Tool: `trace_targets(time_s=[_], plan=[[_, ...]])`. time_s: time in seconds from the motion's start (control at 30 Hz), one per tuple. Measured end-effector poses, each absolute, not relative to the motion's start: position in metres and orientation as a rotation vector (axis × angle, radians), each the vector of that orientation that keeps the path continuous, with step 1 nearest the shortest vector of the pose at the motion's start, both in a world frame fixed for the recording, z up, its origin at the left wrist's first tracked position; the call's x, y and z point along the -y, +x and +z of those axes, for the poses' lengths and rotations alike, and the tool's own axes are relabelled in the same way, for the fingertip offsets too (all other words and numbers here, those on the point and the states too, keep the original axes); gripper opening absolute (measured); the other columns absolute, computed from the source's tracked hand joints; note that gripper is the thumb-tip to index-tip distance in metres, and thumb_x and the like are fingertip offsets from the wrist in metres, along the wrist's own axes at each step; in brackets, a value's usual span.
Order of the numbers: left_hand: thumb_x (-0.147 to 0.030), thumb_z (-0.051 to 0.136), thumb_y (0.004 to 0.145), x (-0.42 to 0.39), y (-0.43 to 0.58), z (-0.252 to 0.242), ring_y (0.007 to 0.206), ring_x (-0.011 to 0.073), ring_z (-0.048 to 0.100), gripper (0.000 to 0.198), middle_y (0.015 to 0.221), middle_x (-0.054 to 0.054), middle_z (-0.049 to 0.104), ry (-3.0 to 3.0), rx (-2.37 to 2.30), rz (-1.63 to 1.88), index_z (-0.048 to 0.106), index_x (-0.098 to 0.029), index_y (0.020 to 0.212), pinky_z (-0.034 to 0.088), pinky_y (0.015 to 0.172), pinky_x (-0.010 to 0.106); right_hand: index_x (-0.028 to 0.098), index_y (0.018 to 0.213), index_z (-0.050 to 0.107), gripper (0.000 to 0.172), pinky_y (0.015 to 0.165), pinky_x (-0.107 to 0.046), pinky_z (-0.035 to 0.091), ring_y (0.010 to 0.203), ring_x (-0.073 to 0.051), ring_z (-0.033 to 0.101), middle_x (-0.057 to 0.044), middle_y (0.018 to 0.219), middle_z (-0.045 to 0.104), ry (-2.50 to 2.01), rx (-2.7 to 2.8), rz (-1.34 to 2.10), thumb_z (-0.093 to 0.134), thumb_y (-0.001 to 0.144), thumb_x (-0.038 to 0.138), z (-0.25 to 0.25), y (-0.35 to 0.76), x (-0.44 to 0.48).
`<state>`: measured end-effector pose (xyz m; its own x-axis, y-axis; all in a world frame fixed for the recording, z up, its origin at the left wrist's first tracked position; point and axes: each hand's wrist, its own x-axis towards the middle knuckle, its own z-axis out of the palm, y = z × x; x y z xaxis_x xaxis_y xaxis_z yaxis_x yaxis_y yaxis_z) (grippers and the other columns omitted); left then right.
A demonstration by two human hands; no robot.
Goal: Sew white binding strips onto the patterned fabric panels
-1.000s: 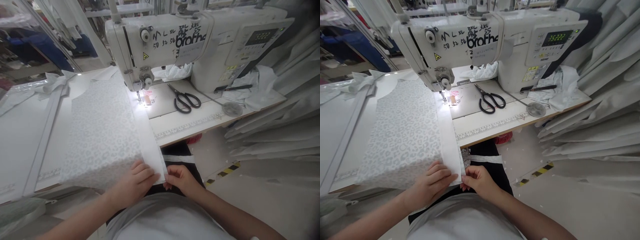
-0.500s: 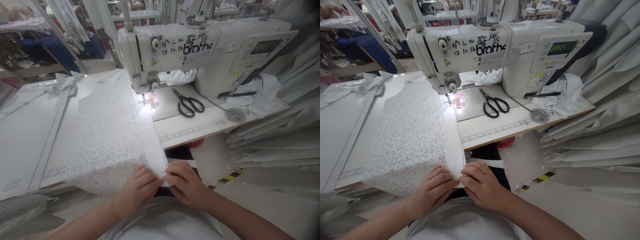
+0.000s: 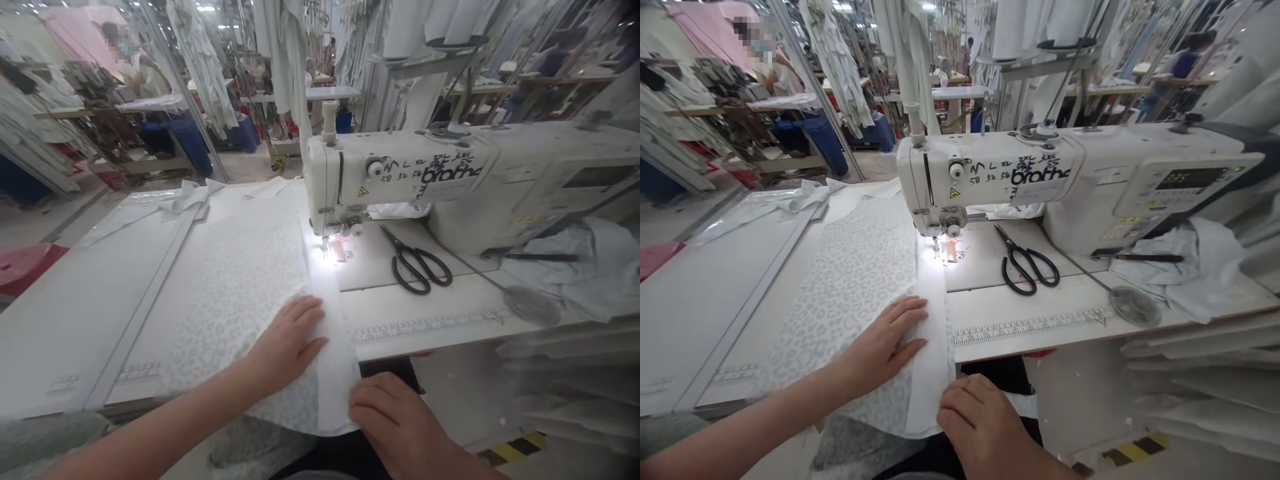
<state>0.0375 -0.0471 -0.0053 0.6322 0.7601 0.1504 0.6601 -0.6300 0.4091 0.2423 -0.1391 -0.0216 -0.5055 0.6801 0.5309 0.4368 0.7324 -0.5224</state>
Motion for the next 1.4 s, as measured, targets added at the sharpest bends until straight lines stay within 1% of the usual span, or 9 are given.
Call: trace_targets(time_s=[0.1, 0.3, 0.43, 0.53, 0.63, 0.87, 1.13, 1.23, 1.4], plan=[[-0.029, 0.048, 0.088, 0.030, 0.033, -0.005, 0.127, 0.0250, 0.034, 0.035, 0.133, 0.011, 0.044, 2.577, -1.140, 0.416, 0.046, -0.016, 0.120, 0.035, 0.104, 0.051, 0.015, 0.082, 0.058, 0.023, 0.070, -0.030, 0.047, 0.075, -0.016, 0.053, -0.006, 0.077, 0.062, -0.853, 2.222, 0.398, 0.040, 0.083, 0.000, -0.018, 0.239, 0.121], [-0.035, 0.050, 0.086, -0.007, 0.026, -0.001, 0.125, 0.0281, 0.038, 0.039, 0.131, 0.013, 0.046, 2.676, -1.113, 0.418, 0.047, -0.014, 0.119, 0.039, 0.100, 0.052, 0.016, 0.077, 0.058, 0.025, 0.069, -0.029, 0.046, 0.073, -0.016, 0.052, -0.005, 0.076, 0.062, -0.897, 2.290, 0.372, 0.039, 0.085, 0.002, -0.008, 0.235, 0.090], [-0.021, 0.047, 0.087, 0.002, 0.036, 0.003, 0.125, 0.0278, 0.038, 0.029, 0.129, 0.014, 0.048, 2.682, -1.066, 0.493, 0.048, -0.014, 0.116, 0.040, 0.100, 0.052, 0.016, 0.077, 0.058, 0.024, 0.069, -0.029, 0.045, 0.074, -0.016, 0.052, -0.005, 0.077, 0.061, -0.905, 2.302, 0.338, 0.040, 0.085, 0.004, -0.008, 0.235, 0.069], [-0.012, 0.042, 0.087, 0.023, 0.043, 0.005, 0.127, 0.0230, 0.037, 0.035, 0.131, 0.013, 0.046, 2.509, -0.960, 0.579, 0.042, -0.016, 0.122, 0.041, 0.102, 0.046, 0.016, 0.077, 0.059, 0.025, 0.066, -0.029, 0.044, 0.072, -0.016, 0.052, -0.005, 0.075, 0.061, -0.911, 2.270, 0.307, 0.038, 0.088, 0.007, -0.010, 0.235, 0.053], [-0.010, 0.042, 0.087, 0.028, 0.041, 0.002, 0.128, 0.0206, 0.036, 0.036, 0.130, 0.013, 0.046, 2.405, -0.926, 0.664, 0.040, -0.016, 0.123, 0.040, 0.104, 0.044, 0.016, 0.077, 0.060, 0.025, 0.066, -0.029, 0.044, 0.071, -0.017, 0.052, -0.006, 0.075, 0.061, -0.903, 2.258, 0.309, 0.038, 0.089, 0.009, -0.010, 0.236, 0.036], [-0.019, 0.046, 0.088, -0.015, 0.026, -0.001, 0.124, 0.0221, 0.041, 0.032, 0.122, 0.010, 0.055, 2.505, -0.805, 0.511, 0.048, -0.018, 0.120, 0.040, 0.102, 0.047, 0.015, 0.078, 0.063, 0.026, 0.062, -0.029, 0.042, 0.069, -0.017, 0.053, -0.006, 0.073, 0.062, -0.924, 2.310, 0.249, 0.039, 0.089, 0.011, -0.011, 0.238, 0.000], [-0.027, 0.047, 0.089, -0.053, 0.025, 0.003, 0.123, 0.0236, 0.043, 0.031, 0.126, 0.008, 0.054, 2.643, -0.745, 0.404, 0.054, -0.021, 0.118, 0.039, 0.099, 0.047, 0.016, 0.078, 0.064, 0.028, 0.071, -0.031, 0.043, 0.076, -0.017, 0.052, -0.005, 0.078, 0.062, -0.918, 2.331, 0.218, 0.039, 0.091, 0.011, -0.018, 0.241, -0.035], [-0.028, 0.047, 0.089, -0.069, 0.023, 0.002, 0.124, 0.0227, 0.042, 0.031, 0.128, 0.006, 0.052, 2.663, -0.744, 0.385, 0.054, -0.022, 0.119, 0.038, 0.100, 0.046, 0.016, 0.086, 0.065, 0.024, 0.075, -0.033, 0.042, 0.079, -0.018, 0.052, -0.005, 0.081, 0.062, -0.955, 2.359, 0.173, 0.041, 0.092, 0.015, -0.017, 0.242, -0.043], [-0.029, 0.048, 0.089, -0.094, 0.020, 0.004, 0.122, 0.0217, 0.043, 0.033, 0.127, 0.008, 0.053, 2.700, -0.675, 0.441, 0.052, -0.020, 0.120, 0.037, 0.100, 0.043, 0.015, 0.098, 0.062, 0.022, 0.078, -0.036, 0.041, 0.086, -0.021, 0.053, -0.008, 0.094, 0.064, -1.061, 2.384, 0.120, 0.042, 0.092, 0.020, -0.015, 0.241, -0.049]])
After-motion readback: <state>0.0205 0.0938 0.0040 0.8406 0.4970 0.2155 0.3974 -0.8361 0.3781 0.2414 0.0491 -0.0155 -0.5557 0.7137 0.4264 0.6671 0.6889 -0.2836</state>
